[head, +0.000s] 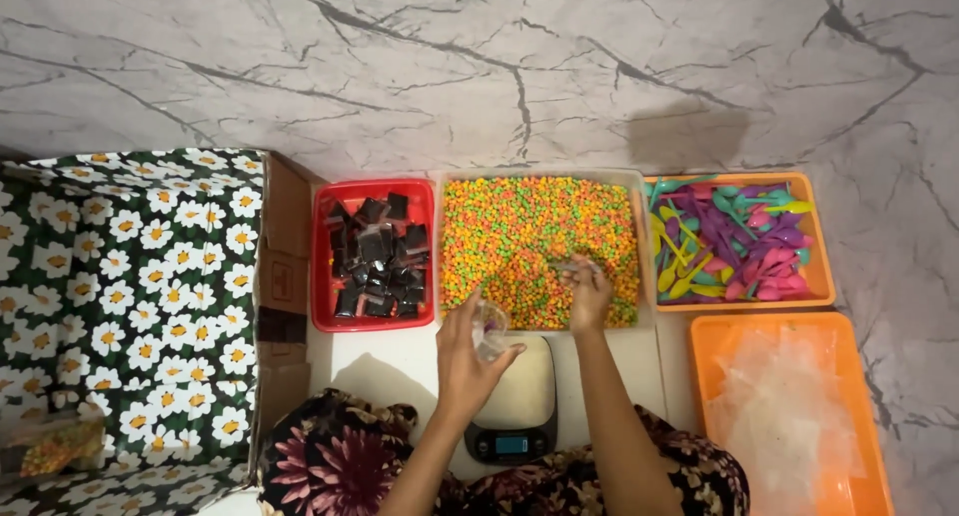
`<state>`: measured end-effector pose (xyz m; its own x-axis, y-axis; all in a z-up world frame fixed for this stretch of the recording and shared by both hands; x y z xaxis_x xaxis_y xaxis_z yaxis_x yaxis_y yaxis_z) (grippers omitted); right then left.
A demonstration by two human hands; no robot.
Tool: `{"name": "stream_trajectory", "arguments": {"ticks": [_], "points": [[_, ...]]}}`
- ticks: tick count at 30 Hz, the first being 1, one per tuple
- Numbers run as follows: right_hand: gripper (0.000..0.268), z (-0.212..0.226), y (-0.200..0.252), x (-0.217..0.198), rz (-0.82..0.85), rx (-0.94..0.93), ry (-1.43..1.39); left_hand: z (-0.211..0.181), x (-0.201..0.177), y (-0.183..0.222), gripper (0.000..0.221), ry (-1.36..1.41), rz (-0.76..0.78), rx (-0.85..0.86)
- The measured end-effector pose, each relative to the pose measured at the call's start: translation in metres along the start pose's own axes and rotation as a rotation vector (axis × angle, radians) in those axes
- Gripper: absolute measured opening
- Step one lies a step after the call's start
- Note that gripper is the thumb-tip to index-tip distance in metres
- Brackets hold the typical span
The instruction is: Packaging small colorful items into plastic bags by scooping them from a container, weighing them on a digital scale, and sealing the bags.
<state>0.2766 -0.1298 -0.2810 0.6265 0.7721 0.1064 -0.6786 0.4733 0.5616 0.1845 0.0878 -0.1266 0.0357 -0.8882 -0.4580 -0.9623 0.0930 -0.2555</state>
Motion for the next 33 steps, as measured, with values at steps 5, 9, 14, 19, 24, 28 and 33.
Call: {"name": "stream_trajectory", "arguments": {"ticks": [5, 9, 14, 19, 24, 28, 33], "points": [[0.030, 0.036, -0.010, -0.025, -0.017, -0.048, -0.022, -0.001, 0.013, -0.031, 0.106, -0.032, 0.039, 0.032], [0.029, 0.102, 0.004, -0.040, 0.021, -0.111, -0.052, 0.017, 0.034, -0.050, 0.103, -0.105, 0.076, 0.006], [0.032, 0.161, 0.035, -0.037, 0.060, -0.199, 0.042, 0.022, 0.049, -0.073, 0.100, -0.123, 0.099, -0.002], [0.036, 0.172, 0.053, -0.026, 0.111, -0.282, 0.118, 0.016, 0.060, -0.085, 0.102, -0.115, 0.105, 0.048], [0.030, 0.194, 0.125, 0.005, 0.137, -0.637, 0.498, 0.006, 0.058, -0.095, 0.098, -0.119, 0.150, 0.115], [0.029, 0.205, 0.167, 0.011, 0.064, -1.003, 0.697, 0.016, 0.063, -0.090, 0.097, -0.078, 0.140, 0.111], [0.026, 0.179, 0.113, -0.035, -0.144, -0.998, 0.493, 0.023, 0.056, -0.076, 0.101, 0.057, 0.085, 0.098]]}}
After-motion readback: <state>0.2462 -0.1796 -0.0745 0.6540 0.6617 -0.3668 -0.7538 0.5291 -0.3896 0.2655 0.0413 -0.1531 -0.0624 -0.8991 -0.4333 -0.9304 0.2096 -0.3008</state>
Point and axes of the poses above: each hand's wrist, its own y-axis away from the middle knuckle, its own x-axis out of the palm, z = x × y, the point moved 1 cm from there along -y, towards the middle knuckle, and after that the axes turned 15 degrees about x, right-handed, at the moved point
